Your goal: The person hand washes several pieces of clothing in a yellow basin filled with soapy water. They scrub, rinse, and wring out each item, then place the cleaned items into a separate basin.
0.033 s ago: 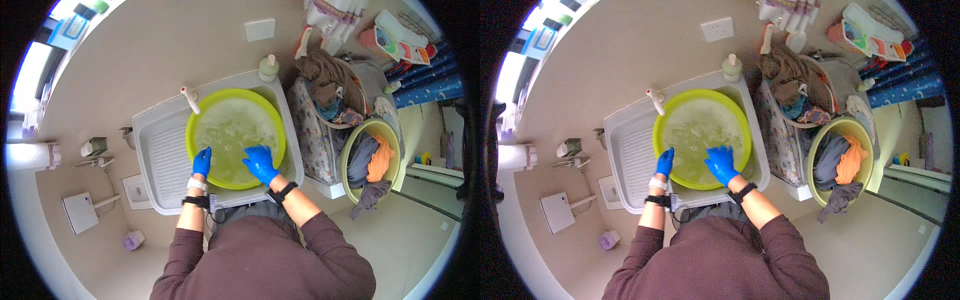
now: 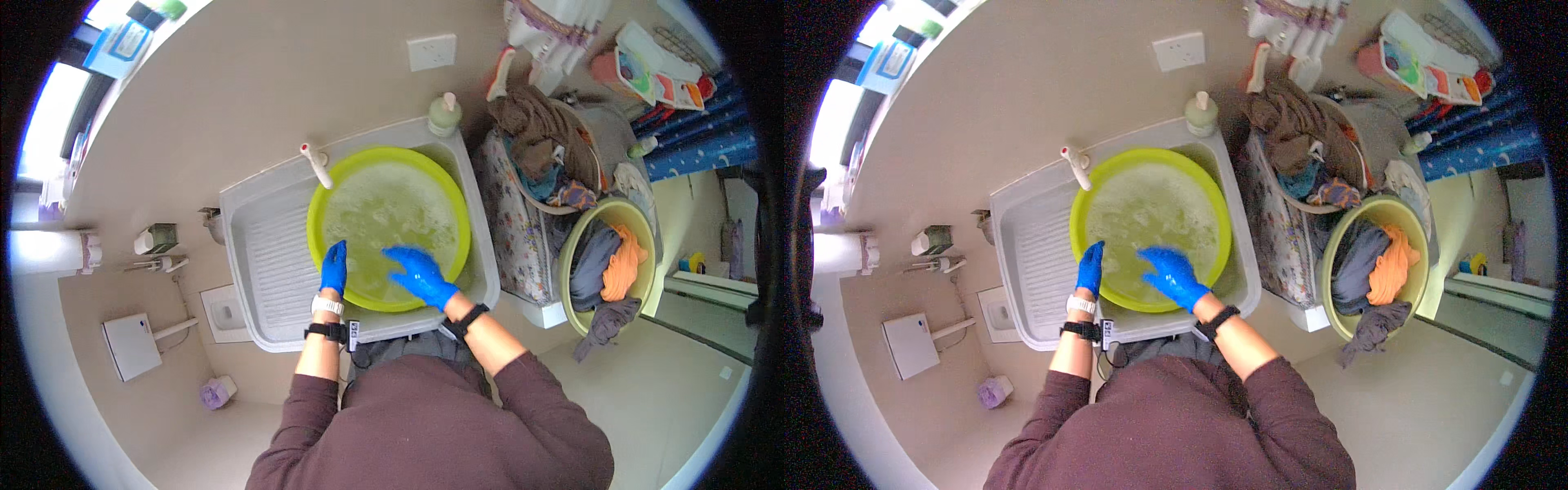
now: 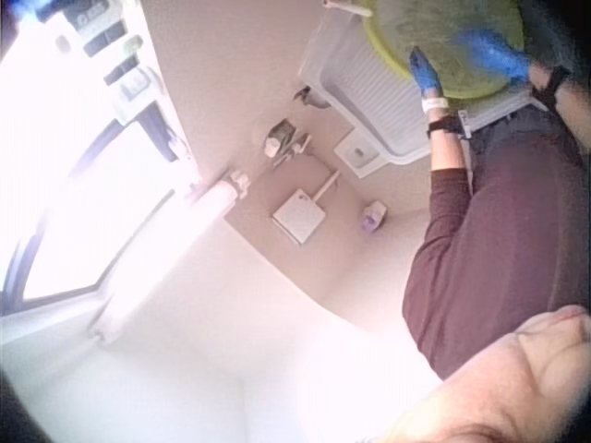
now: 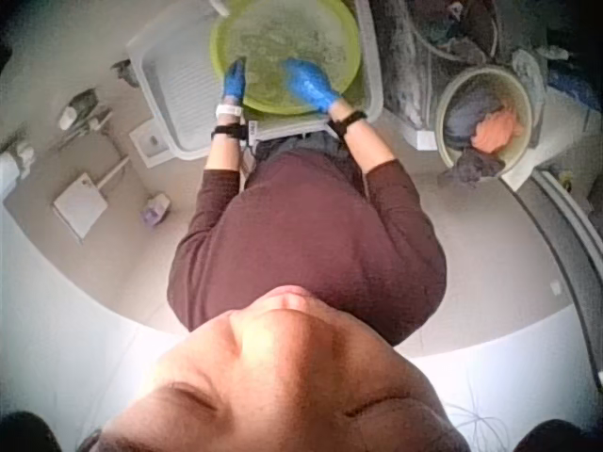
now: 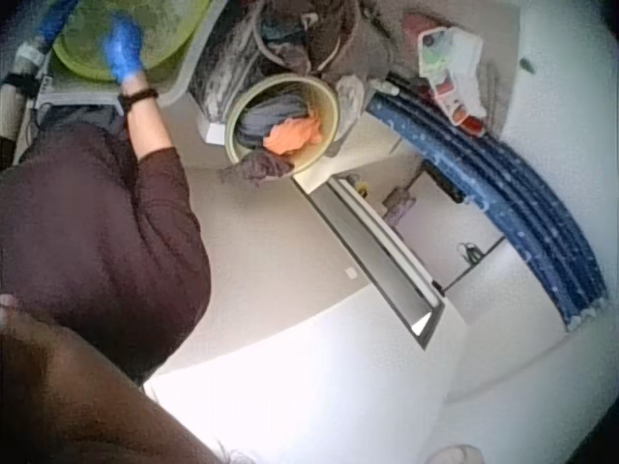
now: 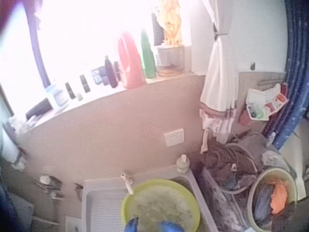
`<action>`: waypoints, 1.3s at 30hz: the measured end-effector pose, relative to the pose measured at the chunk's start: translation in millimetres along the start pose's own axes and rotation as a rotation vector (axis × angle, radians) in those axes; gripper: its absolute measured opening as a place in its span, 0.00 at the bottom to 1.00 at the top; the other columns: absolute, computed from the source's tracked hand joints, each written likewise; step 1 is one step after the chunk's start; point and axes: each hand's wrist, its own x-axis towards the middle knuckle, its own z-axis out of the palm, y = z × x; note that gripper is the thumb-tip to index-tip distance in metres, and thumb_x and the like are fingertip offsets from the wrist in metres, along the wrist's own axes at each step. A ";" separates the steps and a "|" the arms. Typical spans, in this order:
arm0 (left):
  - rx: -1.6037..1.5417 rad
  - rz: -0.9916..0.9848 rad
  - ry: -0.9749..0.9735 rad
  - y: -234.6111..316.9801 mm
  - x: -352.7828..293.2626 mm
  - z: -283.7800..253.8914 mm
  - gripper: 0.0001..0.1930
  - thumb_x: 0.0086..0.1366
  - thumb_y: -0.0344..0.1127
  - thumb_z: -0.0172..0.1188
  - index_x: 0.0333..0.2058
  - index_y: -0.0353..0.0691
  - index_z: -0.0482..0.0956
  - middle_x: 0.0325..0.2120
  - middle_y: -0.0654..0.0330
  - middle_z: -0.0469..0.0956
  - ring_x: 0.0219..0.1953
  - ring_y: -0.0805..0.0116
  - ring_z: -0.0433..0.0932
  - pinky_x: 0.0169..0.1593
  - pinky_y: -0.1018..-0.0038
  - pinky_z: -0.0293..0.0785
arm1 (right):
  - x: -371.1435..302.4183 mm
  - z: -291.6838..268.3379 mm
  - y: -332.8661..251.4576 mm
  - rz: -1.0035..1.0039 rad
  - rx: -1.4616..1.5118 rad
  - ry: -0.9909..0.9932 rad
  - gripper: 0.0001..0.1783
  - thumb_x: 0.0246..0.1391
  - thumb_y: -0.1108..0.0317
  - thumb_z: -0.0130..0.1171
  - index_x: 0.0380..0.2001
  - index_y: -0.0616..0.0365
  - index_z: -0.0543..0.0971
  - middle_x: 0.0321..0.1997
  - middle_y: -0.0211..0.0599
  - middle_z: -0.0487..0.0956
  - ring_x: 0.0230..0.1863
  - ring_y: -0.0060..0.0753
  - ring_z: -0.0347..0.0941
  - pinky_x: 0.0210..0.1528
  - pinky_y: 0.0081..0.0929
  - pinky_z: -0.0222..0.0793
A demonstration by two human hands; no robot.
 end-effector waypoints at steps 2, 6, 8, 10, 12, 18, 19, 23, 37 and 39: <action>-0.681 -0.278 -0.151 -23.3 9.5 7.3 0.32 0.69 0.60 0.41 0.61 0.42 0.63 0.60 0.54 0.66 0.61 0.56 0.65 0.61 0.63 0.60 | -8.3 31.0 1.6 0.113 0.567 -0.214 0.19 0.53 0.57 0.62 0.44 0.56 0.79 0.43 0.40 0.80 0.47 0.30 0.74 0.50 0.29 0.68; -0.973 -0.037 -0.406 -25.8 -3.5 -9.4 0.36 0.68 0.63 0.39 0.63 0.40 0.58 0.63 0.50 0.61 0.63 0.53 0.61 0.64 0.58 0.57 | -19.5 47.8 -20.6 0.259 0.499 -0.301 0.16 0.52 0.58 0.63 0.38 0.58 0.80 0.37 0.36 0.80 0.38 0.25 0.75 0.44 0.27 0.70; -1.076 -0.070 -0.404 -16.2 -11.9 -19.8 0.36 0.68 0.62 0.39 0.63 0.39 0.58 0.63 0.50 0.60 0.64 0.53 0.60 0.65 0.58 0.56 | -13.8 45.2 -40.7 0.288 0.510 -0.276 0.15 0.52 0.59 0.64 0.37 0.58 0.80 0.34 0.35 0.80 0.36 0.24 0.74 0.42 0.26 0.70; -1.161 0.011 -0.468 -10.8 -16.0 -27.1 0.37 0.67 0.63 0.39 0.63 0.39 0.58 0.62 0.49 0.61 0.64 0.53 0.60 0.65 0.58 0.56 | -8.8 46.4 -65.6 0.269 0.503 -0.219 0.14 0.52 0.59 0.64 0.35 0.59 0.80 0.33 0.35 0.79 0.35 0.24 0.74 0.41 0.25 0.70; -1.154 -0.050 -0.381 -12.8 -14.1 -29.4 0.37 0.67 0.63 0.39 0.63 0.39 0.58 0.62 0.49 0.61 0.64 0.54 0.60 0.65 0.58 0.56 | -1.7 52.2 -90.2 0.218 0.482 -0.147 0.14 0.52 0.59 0.64 0.34 0.58 0.80 0.32 0.34 0.78 0.34 0.24 0.73 0.39 0.25 0.70; -1.078 -0.093 -0.227 -36.7 0.1 -32.2 0.34 0.68 0.61 0.41 0.61 0.40 0.63 0.61 0.52 0.63 0.62 0.56 0.62 0.65 0.60 0.50 | 11.9 78.9 -138.8 0.072 0.341 -0.071 0.14 0.52 0.57 0.61 0.35 0.55 0.78 0.34 0.38 0.77 0.32 0.37 0.74 0.35 0.32 0.69; -1.088 -0.101 -0.179 -39.3 1.2 -33.4 0.34 0.68 0.61 0.42 0.61 0.40 0.63 0.61 0.52 0.64 0.62 0.56 0.62 0.65 0.60 0.50 | 12.2 82.2 -142.2 0.046 0.317 -0.040 0.13 0.53 0.58 0.61 0.35 0.55 0.78 0.34 0.39 0.76 0.33 0.38 0.74 0.36 0.32 0.69; -1.050 -0.067 -0.087 -43.5 6.0 -35.9 0.33 0.68 0.60 0.42 0.60 0.39 0.65 0.59 0.52 0.66 0.61 0.56 0.63 0.65 0.60 0.52 | 10.3 91.3 -147.5 0.029 0.274 0.017 0.13 0.54 0.59 0.59 0.36 0.57 0.77 0.36 0.42 0.77 0.36 0.45 0.74 0.38 0.37 0.70; -0.882 -0.073 -0.052 -47.8 8.5 -29.6 0.26 0.70 0.53 0.43 0.56 0.40 0.70 0.56 0.56 0.71 0.58 0.60 0.69 0.60 0.65 0.59 | 9.5 111.5 -132.1 0.181 0.298 0.256 0.10 0.52 0.65 0.58 0.35 0.58 0.78 0.34 0.43 0.78 0.30 0.38 0.74 0.33 0.31 0.70; -0.919 -0.063 -0.076 -43.0 6.8 -26.7 0.25 0.70 0.51 0.44 0.56 0.39 0.71 0.55 0.54 0.72 0.57 0.59 0.69 0.61 0.65 0.59 | 10.4 111.6 -125.9 0.260 0.540 0.276 0.09 0.54 0.65 0.58 0.35 0.59 0.79 0.31 0.36 0.79 0.28 0.27 0.71 0.32 0.25 0.69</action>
